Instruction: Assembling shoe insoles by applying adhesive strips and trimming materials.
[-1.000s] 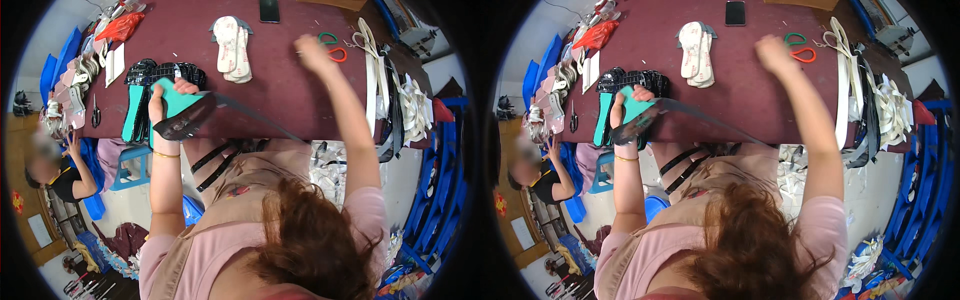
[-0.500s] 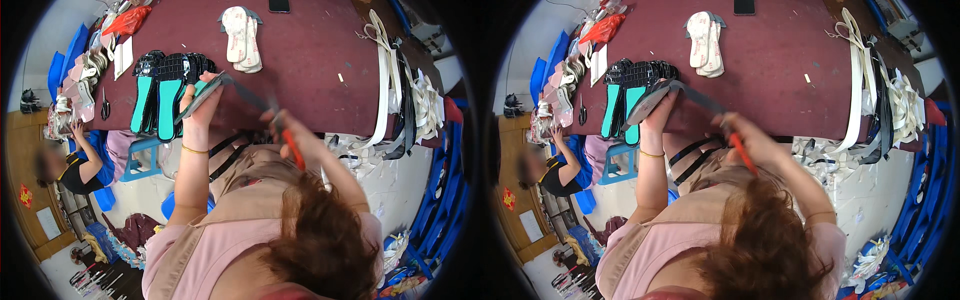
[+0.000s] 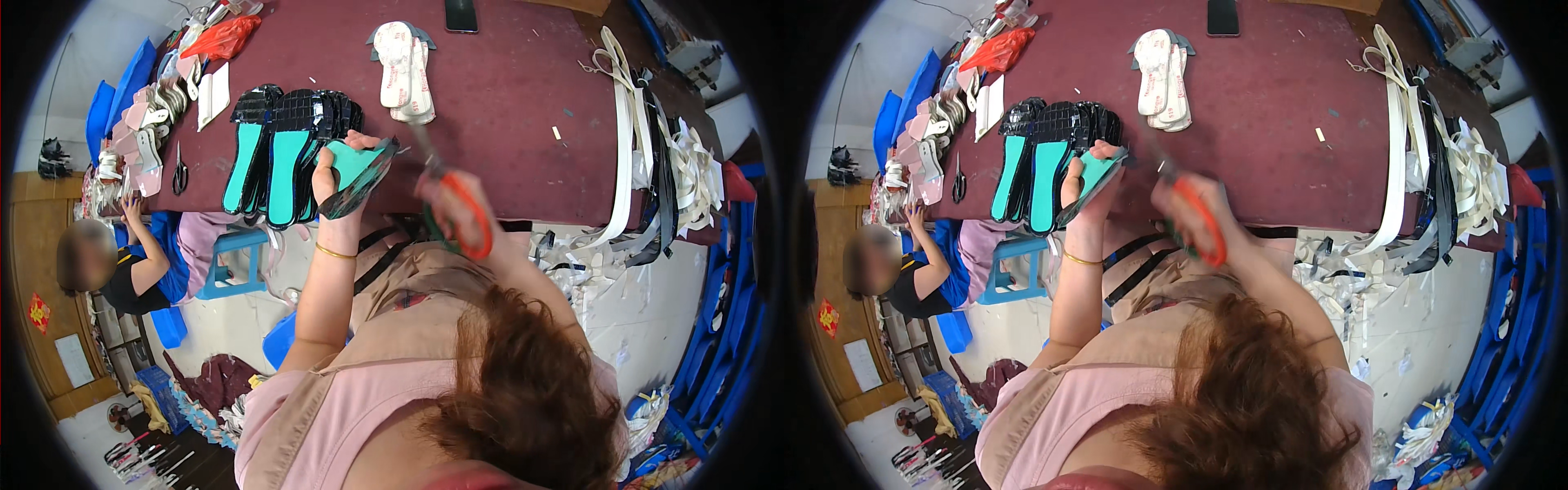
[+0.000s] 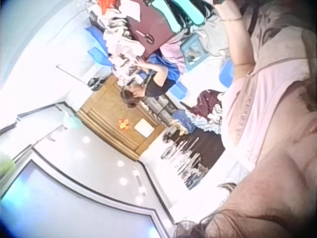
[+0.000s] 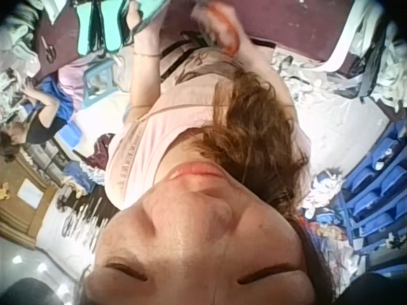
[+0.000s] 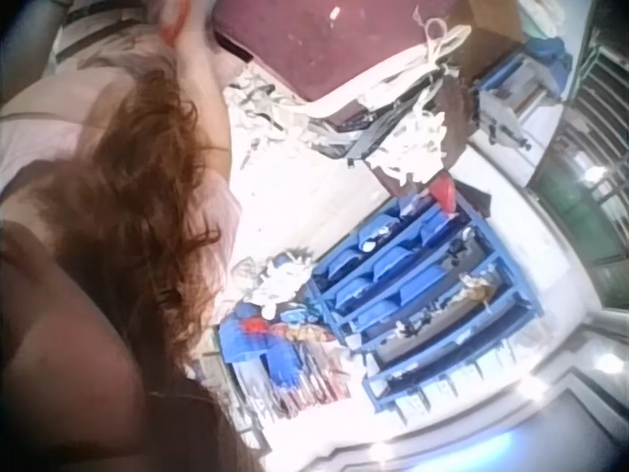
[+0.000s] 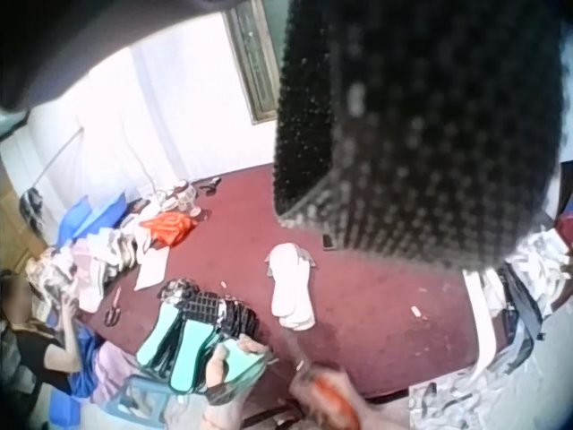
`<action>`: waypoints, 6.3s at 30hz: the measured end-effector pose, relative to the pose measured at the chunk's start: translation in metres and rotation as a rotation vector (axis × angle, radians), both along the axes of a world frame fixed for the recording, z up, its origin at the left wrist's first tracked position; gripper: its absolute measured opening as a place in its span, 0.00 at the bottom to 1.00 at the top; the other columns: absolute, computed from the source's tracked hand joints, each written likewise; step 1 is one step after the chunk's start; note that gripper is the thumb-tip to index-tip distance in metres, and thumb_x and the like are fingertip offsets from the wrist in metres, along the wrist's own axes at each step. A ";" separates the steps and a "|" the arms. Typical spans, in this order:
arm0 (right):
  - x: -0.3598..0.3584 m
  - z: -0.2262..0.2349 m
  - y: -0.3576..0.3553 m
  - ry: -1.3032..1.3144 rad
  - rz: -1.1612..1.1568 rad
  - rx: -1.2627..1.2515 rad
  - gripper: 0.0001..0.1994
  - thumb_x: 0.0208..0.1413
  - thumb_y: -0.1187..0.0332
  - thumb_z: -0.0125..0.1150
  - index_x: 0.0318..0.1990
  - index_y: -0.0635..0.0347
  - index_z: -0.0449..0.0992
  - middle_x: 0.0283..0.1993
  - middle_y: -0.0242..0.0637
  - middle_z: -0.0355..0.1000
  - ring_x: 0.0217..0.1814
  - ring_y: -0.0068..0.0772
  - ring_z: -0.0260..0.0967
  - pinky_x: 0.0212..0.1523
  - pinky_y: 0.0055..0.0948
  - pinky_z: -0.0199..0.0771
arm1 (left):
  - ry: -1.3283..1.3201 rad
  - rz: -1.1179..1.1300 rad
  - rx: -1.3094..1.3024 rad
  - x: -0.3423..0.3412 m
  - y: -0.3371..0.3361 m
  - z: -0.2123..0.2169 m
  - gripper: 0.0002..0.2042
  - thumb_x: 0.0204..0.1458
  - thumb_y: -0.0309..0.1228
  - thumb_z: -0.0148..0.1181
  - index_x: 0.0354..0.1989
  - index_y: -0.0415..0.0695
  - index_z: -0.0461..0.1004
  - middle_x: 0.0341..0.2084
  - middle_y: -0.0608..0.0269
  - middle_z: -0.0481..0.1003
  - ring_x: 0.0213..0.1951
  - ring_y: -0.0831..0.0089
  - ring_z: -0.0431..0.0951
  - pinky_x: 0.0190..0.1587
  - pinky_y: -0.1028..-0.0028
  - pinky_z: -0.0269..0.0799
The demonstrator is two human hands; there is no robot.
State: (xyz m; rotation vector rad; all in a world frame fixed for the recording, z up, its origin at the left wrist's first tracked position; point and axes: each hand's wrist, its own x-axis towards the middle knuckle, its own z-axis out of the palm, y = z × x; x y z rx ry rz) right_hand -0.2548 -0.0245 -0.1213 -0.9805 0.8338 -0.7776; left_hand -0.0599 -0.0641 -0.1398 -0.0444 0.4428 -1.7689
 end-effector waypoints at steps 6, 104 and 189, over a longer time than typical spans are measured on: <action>-0.045 -0.003 -0.083 0.589 -0.332 -0.377 0.21 0.54 0.48 0.55 0.35 0.59 0.74 0.14 0.28 0.61 0.14 0.20 0.59 0.18 0.20 0.58 | 0.040 0.034 -0.017 -0.005 0.004 0.019 0.15 0.55 0.38 0.48 0.43 0.40 0.60 0.33 0.61 0.63 0.38 0.67 0.65 0.52 0.56 0.62; 0.027 -0.132 -0.207 0.055 -0.340 -0.367 0.04 0.56 0.73 0.54 0.34 0.58 0.65 0.25 0.27 0.67 0.20 0.17 0.62 0.21 0.17 0.63 | -2.936 -0.327 0.186 -0.060 -0.261 -0.062 0.46 0.40 0.64 0.56 0.55 0.32 0.57 0.48 0.47 0.66 0.48 0.53 0.69 0.47 0.62 0.70; 0.040 0.051 -0.056 -0.007 -0.197 -0.517 0.08 0.57 0.68 0.57 0.30 0.62 0.68 0.19 0.20 0.62 0.20 0.07 0.53 0.20 0.13 0.53 | -1.390 0.247 -0.288 -0.040 0.023 0.072 0.13 0.58 0.38 0.52 0.40 0.40 0.74 0.28 0.66 0.75 0.31 0.84 0.73 0.31 0.83 0.68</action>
